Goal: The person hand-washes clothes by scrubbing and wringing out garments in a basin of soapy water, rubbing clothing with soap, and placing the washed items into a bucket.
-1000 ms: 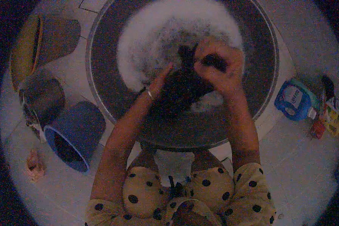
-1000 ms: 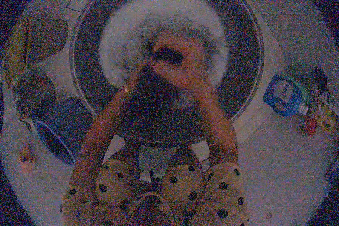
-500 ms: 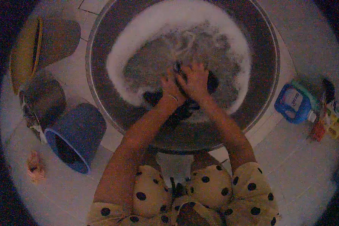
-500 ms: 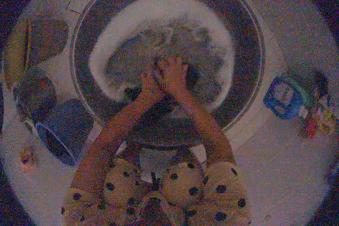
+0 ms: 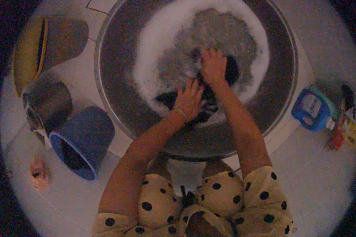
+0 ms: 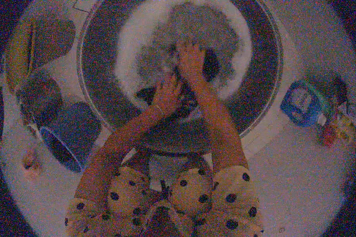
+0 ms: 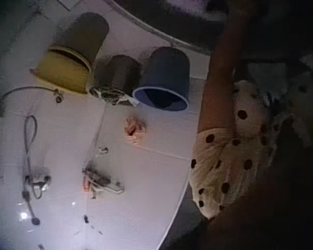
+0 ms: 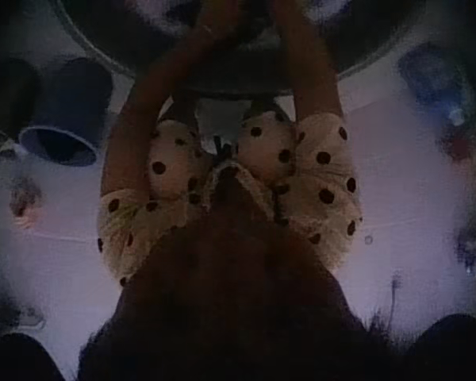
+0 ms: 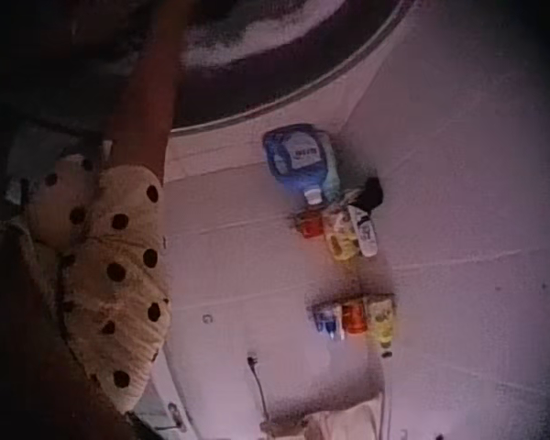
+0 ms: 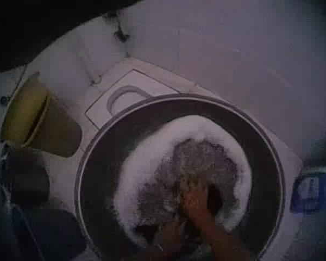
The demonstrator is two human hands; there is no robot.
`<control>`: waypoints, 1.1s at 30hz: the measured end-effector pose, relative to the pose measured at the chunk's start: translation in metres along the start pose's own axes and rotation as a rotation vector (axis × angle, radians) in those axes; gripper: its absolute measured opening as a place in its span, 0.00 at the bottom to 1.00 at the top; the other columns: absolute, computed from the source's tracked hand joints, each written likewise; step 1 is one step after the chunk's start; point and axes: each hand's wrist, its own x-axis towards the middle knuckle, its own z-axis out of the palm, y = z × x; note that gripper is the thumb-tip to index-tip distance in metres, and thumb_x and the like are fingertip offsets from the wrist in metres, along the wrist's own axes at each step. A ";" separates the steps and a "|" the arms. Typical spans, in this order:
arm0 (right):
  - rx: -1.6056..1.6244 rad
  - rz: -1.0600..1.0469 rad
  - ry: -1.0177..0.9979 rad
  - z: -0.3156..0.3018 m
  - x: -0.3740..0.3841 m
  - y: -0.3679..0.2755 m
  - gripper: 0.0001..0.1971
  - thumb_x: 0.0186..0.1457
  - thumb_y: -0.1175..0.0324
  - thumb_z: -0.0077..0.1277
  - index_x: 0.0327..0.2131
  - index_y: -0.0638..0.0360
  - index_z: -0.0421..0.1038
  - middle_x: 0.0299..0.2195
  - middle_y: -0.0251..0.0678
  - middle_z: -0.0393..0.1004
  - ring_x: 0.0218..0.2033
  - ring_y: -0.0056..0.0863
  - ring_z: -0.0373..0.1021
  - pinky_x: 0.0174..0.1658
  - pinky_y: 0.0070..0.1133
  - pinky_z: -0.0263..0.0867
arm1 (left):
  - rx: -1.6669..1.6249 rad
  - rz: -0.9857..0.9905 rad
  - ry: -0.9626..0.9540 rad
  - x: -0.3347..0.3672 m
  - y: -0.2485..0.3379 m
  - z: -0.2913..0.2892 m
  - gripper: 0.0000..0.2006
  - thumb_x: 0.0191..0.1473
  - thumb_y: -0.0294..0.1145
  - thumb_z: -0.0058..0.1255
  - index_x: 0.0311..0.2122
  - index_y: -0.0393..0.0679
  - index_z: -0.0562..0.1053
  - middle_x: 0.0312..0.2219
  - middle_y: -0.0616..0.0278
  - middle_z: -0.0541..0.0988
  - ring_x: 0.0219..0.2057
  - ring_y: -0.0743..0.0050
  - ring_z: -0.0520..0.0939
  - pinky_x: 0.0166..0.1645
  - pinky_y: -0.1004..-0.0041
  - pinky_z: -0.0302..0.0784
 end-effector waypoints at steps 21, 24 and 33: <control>0.026 -0.174 -0.061 -0.033 -0.053 0.006 0.17 0.49 0.57 0.51 0.41 0.53 0.72 0.32 0.40 0.71 0.33 0.42 0.70 0.35 0.41 0.66 | 0.127 0.032 -0.391 0.062 0.006 -0.019 0.29 0.57 0.50 0.38 0.62 0.47 0.59 0.63 0.49 0.54 0.64 0.43 0.51 0.62 0.39 0.45; 0.166 -0.181 -0.239 -0.030 -0.066 0.014 0.18 0.49 0.55 0.51 0.42 0.52 0.72 0.32 0.38 0.71 0.33 0.41 0.70 0.37 0.40 0.66 | 0.216 0.068 -0.797 0.075 0.012 -0.053 0.30 0.58 0.51 0.35 0.62 0.47 0.59 0.62 0.52 0.57 0.64 0.42 0.52 0.62 0.38 0.41; 0.323 0.088 -0.329 -0.046 0.045 0.093 0.27 0.53 0.44 0.49 0.42 0.60 0.72 0.37 0.48 0.74 0.38 0.50 0.71 0.42 0.41 0.67 | 0.027 -0.001 -0.049 0.041 0.035 -0.006 0.38 0.53 0.47 0.47 0.66 0.48 0.48 0.66 0.46 0.42 0.64 0.40 0.50 0.59 0.38 0.53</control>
